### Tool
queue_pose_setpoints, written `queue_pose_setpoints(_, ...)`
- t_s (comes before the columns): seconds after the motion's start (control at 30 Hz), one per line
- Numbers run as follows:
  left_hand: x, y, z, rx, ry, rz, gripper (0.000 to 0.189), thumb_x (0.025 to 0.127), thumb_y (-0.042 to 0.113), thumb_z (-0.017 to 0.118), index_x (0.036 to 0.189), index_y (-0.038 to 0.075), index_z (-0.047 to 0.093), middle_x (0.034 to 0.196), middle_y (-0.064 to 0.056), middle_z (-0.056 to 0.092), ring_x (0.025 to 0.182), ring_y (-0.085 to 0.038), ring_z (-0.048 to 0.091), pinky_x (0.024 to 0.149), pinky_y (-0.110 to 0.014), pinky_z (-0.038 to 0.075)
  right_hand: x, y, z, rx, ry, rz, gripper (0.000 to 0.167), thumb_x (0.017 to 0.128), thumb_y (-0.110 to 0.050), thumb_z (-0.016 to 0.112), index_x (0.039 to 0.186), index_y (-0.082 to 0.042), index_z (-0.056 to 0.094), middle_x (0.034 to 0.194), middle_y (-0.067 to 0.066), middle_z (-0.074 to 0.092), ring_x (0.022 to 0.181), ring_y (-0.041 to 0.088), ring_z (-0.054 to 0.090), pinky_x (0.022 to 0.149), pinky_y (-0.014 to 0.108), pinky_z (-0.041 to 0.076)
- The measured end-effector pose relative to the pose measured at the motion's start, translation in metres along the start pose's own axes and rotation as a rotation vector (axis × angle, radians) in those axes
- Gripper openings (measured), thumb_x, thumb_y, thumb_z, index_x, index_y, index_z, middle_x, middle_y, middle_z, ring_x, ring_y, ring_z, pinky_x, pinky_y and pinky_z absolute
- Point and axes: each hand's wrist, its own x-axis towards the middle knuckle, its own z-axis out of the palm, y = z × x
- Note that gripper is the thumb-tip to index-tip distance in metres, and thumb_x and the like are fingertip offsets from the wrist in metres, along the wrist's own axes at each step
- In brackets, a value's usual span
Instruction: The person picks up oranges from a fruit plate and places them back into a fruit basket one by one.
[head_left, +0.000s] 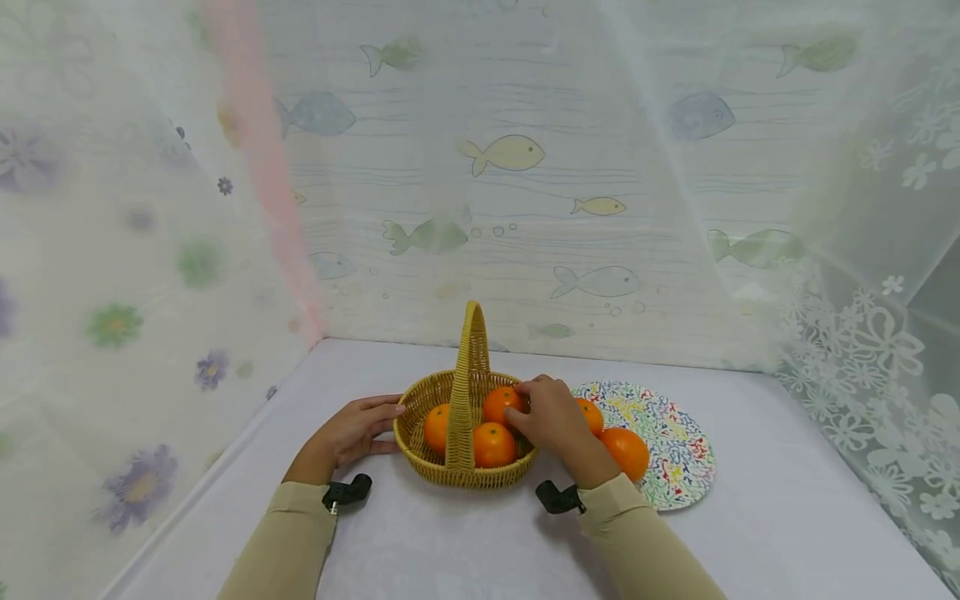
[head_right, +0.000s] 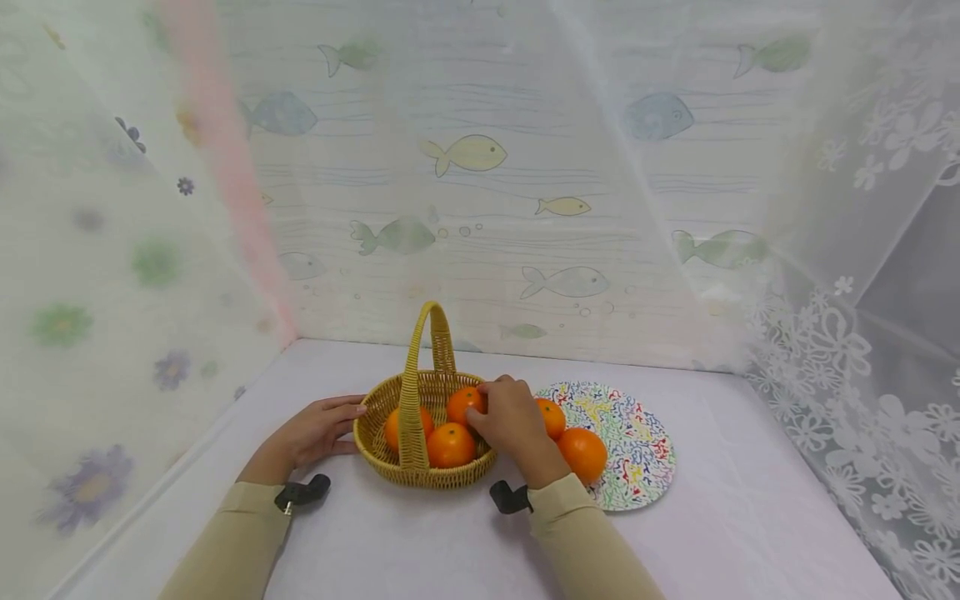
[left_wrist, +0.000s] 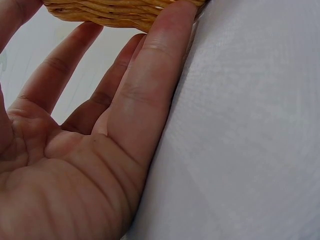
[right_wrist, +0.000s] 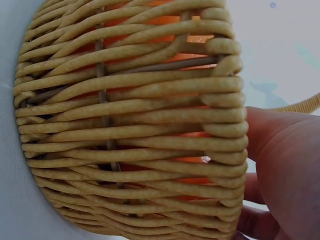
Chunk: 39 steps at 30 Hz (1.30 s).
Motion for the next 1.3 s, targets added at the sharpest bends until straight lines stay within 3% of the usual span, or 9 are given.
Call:
queue_pose_setpoints(0.33,0.0016,-0.0019,-0.0022,0.009,-0.013,0.009,0.061,0.100,0.028,0.070,0.154,0.007,0.049,0.152,-0.014,0.056,0.123,-0.023,0.067,0.094,-0.051,0.060,0.0008,-0.0017,0.0087,-0.083,0.022,0.059,0.047,0.093,-0.043,0.069,0.128,-0.013,0.075,0.120,0.011,0.071,0.109,0.031,0.063,0.091,0.045,0.059)
queue_pose_setpoints(0.67,0.0003,0.0009,-0.0008,0.006,-0.010,0.007,0.061,0.101,0.028,0.070,0.154,0.006,0.048,0.150,-0.014,0.058,0.120,-0.022,0.068,0.094,-0.051,0.060,-0.0010,-0.0046,0.0100,-0.113,0.036,0.058,0.048,0.092,-0.043,0.067,0.129,-0.012,0.074,0.119,0.011,0.070,0.107,0.031,0.063,0.087,0.044,0.060)
queue_pose_setpoints(1.13,0.0003,-0.0002,-0.0003,0.001,-0.007,0.002,0.063,0.100,0.030,0.071,0.154,0.007,0.048,0.151,-0.014,0.057,0.123,-0.023,0.067,0.095,-0.051,0.060,-0.0024,-0.0025,0.0066,-0.040,0.030,0.042,0.044,0.092,-0.039,0.073,0.126,-0.011,0.075,0.119,0.011,0.071,0.107,0.030,0.063,0.091,0.043,0.059)
queue_pose_setpoints(1.3,0.0005,-0.0008,-0.0021,0.000,0.001,0.002,0.063,0.099,0.030,0.072,0.153,0.008,0.049,0.151,-0.014,0.057,0.122,-0.023,0.067,0.094,-0.051,0.061,-0.0015,-0.0003,0.0035,-0.021,0.050,-0.015,0.040,0.091,-0.036,0.075,0.123,-0.012,0.076,0.120,0.011,0.071,0.105,0.031,0.063,0.091,0.043,0.059)
